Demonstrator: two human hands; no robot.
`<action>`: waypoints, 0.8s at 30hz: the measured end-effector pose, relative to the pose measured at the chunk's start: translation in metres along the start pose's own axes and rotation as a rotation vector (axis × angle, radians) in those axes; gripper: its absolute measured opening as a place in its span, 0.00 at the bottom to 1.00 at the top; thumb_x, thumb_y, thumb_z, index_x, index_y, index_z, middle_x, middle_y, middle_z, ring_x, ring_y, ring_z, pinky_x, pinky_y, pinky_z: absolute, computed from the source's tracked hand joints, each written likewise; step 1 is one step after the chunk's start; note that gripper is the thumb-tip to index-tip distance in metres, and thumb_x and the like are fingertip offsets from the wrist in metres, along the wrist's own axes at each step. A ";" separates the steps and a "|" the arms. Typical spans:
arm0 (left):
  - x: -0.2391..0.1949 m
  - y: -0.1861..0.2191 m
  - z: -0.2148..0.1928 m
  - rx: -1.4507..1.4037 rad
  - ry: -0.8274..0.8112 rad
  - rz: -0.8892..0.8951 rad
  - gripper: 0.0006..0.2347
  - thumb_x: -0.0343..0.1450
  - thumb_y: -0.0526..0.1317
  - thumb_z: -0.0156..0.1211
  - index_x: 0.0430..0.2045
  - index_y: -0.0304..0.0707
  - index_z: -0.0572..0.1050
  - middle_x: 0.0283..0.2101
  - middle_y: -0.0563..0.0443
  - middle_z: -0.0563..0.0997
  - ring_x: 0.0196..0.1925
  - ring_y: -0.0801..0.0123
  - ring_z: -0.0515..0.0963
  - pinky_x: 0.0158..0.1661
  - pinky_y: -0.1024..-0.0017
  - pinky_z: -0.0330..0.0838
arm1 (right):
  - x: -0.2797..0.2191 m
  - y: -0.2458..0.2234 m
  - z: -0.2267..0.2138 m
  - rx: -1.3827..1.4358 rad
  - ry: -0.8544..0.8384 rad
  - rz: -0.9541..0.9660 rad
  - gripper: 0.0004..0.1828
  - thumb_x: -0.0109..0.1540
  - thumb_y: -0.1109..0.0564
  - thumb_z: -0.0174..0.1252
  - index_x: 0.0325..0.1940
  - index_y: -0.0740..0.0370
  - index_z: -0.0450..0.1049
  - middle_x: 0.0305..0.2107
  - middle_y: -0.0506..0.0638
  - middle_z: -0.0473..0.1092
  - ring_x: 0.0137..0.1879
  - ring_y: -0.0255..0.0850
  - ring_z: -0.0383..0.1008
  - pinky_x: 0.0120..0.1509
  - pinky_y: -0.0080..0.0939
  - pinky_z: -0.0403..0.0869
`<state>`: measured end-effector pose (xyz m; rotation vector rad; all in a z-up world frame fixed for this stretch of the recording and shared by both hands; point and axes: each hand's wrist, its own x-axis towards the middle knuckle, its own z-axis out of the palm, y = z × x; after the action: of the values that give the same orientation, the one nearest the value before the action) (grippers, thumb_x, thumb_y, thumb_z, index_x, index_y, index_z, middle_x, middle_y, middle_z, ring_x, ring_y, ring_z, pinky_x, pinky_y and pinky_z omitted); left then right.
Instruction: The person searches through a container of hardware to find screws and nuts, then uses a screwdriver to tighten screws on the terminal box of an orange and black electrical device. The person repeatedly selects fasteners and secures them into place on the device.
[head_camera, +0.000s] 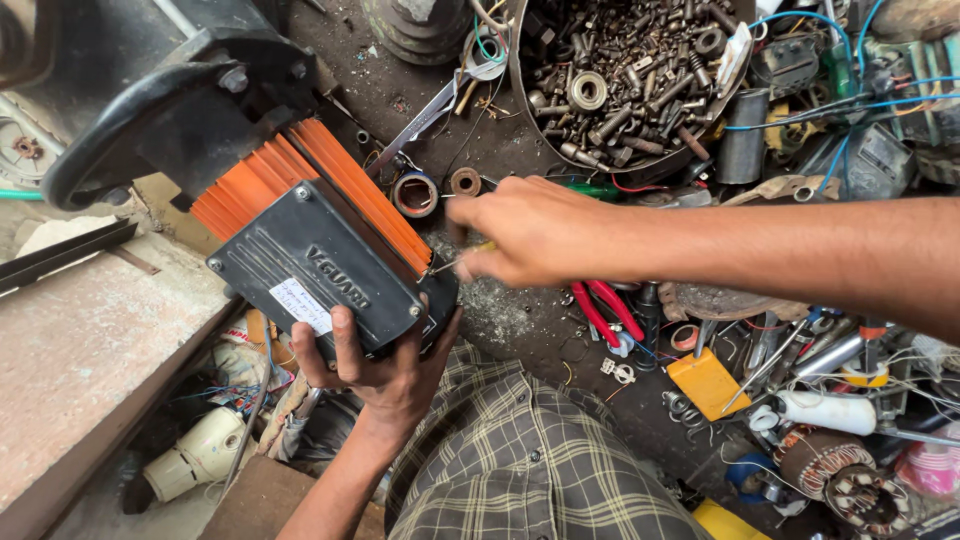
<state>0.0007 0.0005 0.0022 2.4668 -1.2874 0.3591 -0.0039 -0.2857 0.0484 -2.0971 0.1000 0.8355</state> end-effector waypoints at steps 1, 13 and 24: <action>0.000 0.000 0.000 0.011 -0.014 0.002 0.22 0.63 0.55 0.83 0.44 0.54 0.79 0.74 0.38 0.47 0.75 0.31 0.40 0.68 0.30 0.51 | -0.003 0.003 0.001 -0.077 0.128 -0.196 0.14 0.57 0.50 0.62 0.40 0.59 0.72 0.22 0.58 0.71 0.34 0.59 0.77 0.36 0.55 0.72; -0.002 0.001 0.003 0.042 0.002 -0.005 0.20 0.62 0.57 0.82 0.40 0.52 0.82 0.74 0.39 0.47 0.75 0.32 0.40 0.67 0.31 0.51 | 0.003 0.001 0.003 -0.240 0.019 -0.172 0.20 0.64 0.42 0.59 0.32 0.62 0.78 0.22 0.58 0.74 0.35 0.58 0.79 0.40 0.56 0.75; -0.001 0.000 0.000 0.005 -0.019 -0.010 0.21 0.63 0.55 0.83 0.44 0.53 0.80 0.74 0.39 0.48 0.76 0.31 0.40 0.68 0.30 0.51 | 0.002 0.017 0.005 -0.739 0.358 -0.884 0.10 0.57 0.53 0.62 0.34 0.64 0.78 0.28 0.50 0.73 0.38 0.44 0.78 0.33 0.43 0.74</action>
<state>0.0005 0.0014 0.0020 2.4861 -1.2829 0.3379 -0.0109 -0.2921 0.0335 -2.5614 -1.0117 -0.0824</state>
